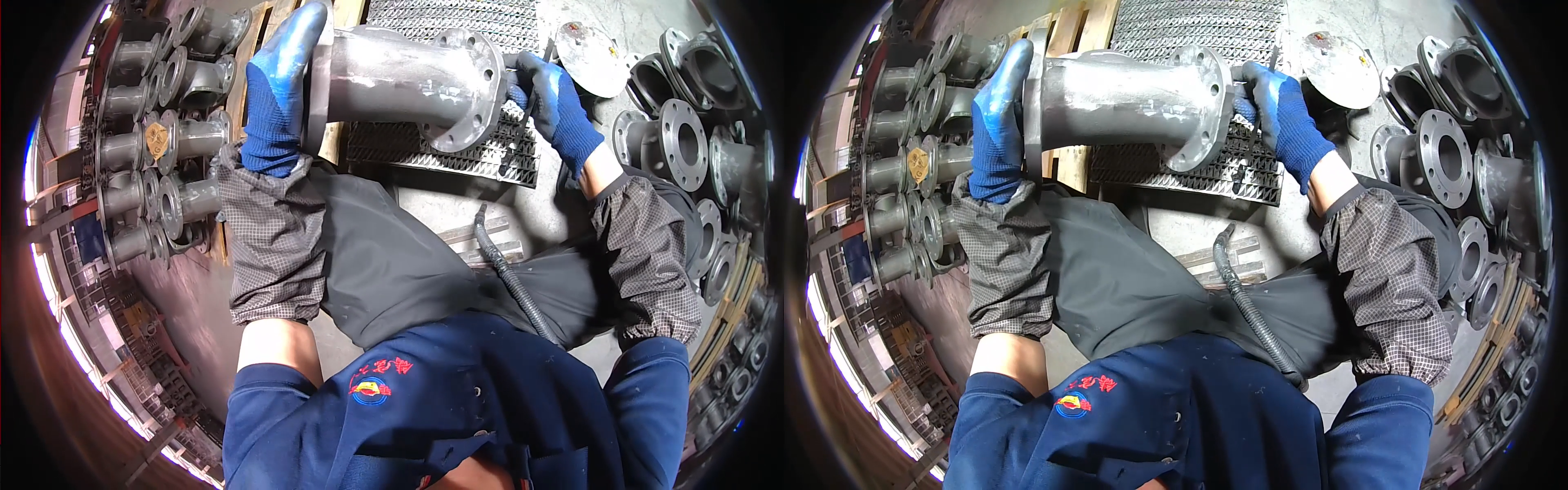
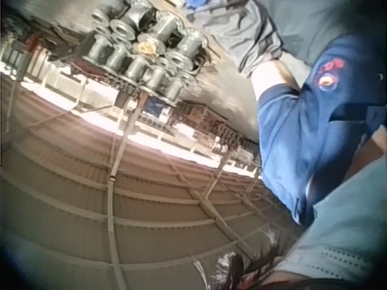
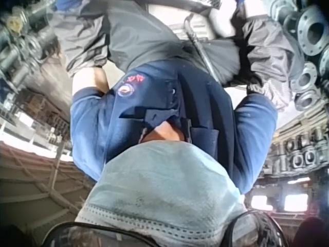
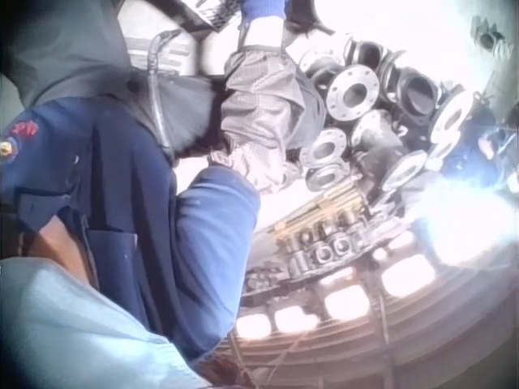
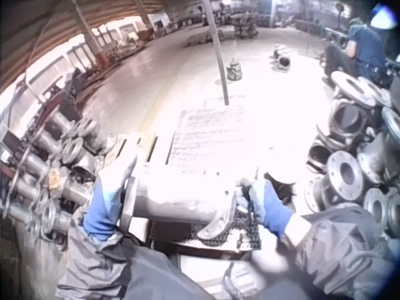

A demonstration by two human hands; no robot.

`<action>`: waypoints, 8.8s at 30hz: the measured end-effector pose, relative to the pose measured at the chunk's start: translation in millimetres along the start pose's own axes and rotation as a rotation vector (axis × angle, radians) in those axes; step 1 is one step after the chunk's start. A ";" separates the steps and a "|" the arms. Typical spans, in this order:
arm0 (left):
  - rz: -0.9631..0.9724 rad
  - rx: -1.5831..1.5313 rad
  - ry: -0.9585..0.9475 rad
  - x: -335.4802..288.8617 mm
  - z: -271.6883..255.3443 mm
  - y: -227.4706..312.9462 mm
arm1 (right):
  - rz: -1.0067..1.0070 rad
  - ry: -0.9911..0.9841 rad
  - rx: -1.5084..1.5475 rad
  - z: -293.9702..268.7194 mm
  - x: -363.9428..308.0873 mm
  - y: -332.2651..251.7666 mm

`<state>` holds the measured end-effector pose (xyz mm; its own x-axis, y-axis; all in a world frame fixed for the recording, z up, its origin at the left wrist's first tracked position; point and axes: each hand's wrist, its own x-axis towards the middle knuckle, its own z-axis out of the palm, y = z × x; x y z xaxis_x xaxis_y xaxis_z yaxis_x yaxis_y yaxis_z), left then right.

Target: The person handles various metal pipe fittings and valve bodies, turning them over by hand to check all sides while using a small scribe-like tool to point at or clear debris from specific areas.

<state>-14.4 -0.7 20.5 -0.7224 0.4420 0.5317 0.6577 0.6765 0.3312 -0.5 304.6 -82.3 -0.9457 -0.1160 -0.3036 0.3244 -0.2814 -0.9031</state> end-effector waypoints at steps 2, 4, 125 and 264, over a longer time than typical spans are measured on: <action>0.181 0.143 0.022 1.3 0.1 7.5 | -0.102 0.012 -0.171 -2.2 5.8 5.7; 0.157 0.073 0.037 0.0 3.1 -3.0 | -0.101 0.023 -0.216 -3.9 10.2 1.5; -0.469 -0.681 0.086 -24.8 5.3 13.8 | -0.722 -0.054 -1.277 129.5 44.3 -67.9; -0.299 -0.296 -0.067 -14.6 87.8 -29.3 | -0.279 0.533 0.093 6.7 15.6 25.8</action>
<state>-41.9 24.7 -65.4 -0.8964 0.2958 0.3301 0.4432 0.5869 0.6776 -6.7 289.1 -108.3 -0.8671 0.4600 -0.1912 0.0404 -0.3177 -0.9473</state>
